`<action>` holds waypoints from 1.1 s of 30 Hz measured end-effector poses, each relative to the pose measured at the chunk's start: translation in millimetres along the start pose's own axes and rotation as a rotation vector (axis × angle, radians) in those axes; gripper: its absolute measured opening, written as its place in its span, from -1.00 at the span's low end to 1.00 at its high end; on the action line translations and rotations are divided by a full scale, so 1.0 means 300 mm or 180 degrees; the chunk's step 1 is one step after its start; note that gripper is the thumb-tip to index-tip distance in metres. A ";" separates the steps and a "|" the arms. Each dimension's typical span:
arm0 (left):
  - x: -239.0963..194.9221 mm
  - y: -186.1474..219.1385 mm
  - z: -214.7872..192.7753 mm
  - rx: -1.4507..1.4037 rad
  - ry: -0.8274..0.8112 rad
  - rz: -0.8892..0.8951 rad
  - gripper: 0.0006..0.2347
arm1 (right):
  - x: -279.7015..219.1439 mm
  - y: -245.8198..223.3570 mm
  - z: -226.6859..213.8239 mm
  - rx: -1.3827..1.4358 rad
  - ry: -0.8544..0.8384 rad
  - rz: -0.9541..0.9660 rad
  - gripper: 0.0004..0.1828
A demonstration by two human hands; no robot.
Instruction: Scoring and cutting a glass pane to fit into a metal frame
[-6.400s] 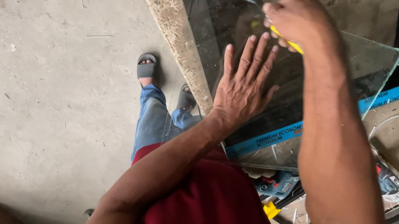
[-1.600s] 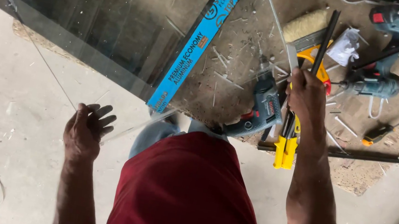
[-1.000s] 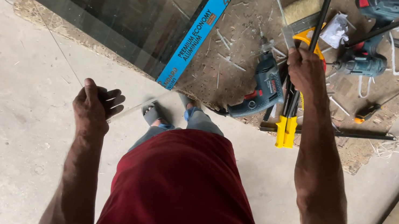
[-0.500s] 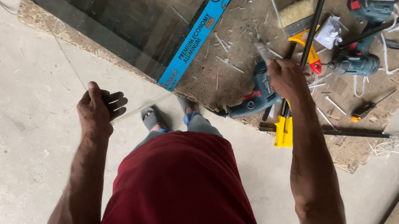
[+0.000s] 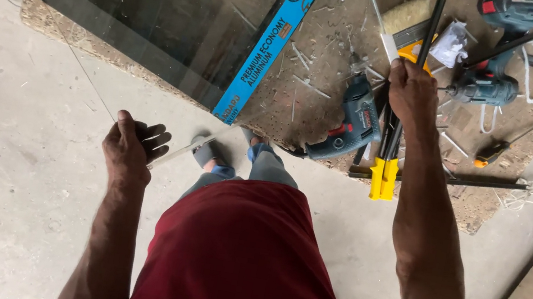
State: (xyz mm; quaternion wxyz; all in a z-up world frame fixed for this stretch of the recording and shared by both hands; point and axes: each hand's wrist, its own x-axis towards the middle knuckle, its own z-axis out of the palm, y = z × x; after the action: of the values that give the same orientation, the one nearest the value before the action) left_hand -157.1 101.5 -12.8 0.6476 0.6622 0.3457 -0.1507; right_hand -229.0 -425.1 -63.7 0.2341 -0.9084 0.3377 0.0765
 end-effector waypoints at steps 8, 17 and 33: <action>0.011 -0.004 -0.009 -0.0043 -0.0074 -0.0020 -0.59 | -0.025 -0.059 0.002 -0.0177 0.0196 0.0079 -0.50; 0.001 0.005 -0.007 -0.0101 -0.0112 -0.0096 -0.59 | -0.118 -0.132 0.037 -0.0484 0.0173 0.0094 -0.44; -0.013 0.022 0.002 -0.0183 -0.0125 -0.0125 -0.60 | -0.373 -0.406 0.064 -0.0627 -0.0253 0.0278 -0.45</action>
State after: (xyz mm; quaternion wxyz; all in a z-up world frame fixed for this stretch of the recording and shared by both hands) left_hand -155.5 100.3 -5.4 0.6699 0.6333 0.3500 -0.1665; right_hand -234.5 -270.6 -1.8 0.1534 -0.9077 0.3583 0.1555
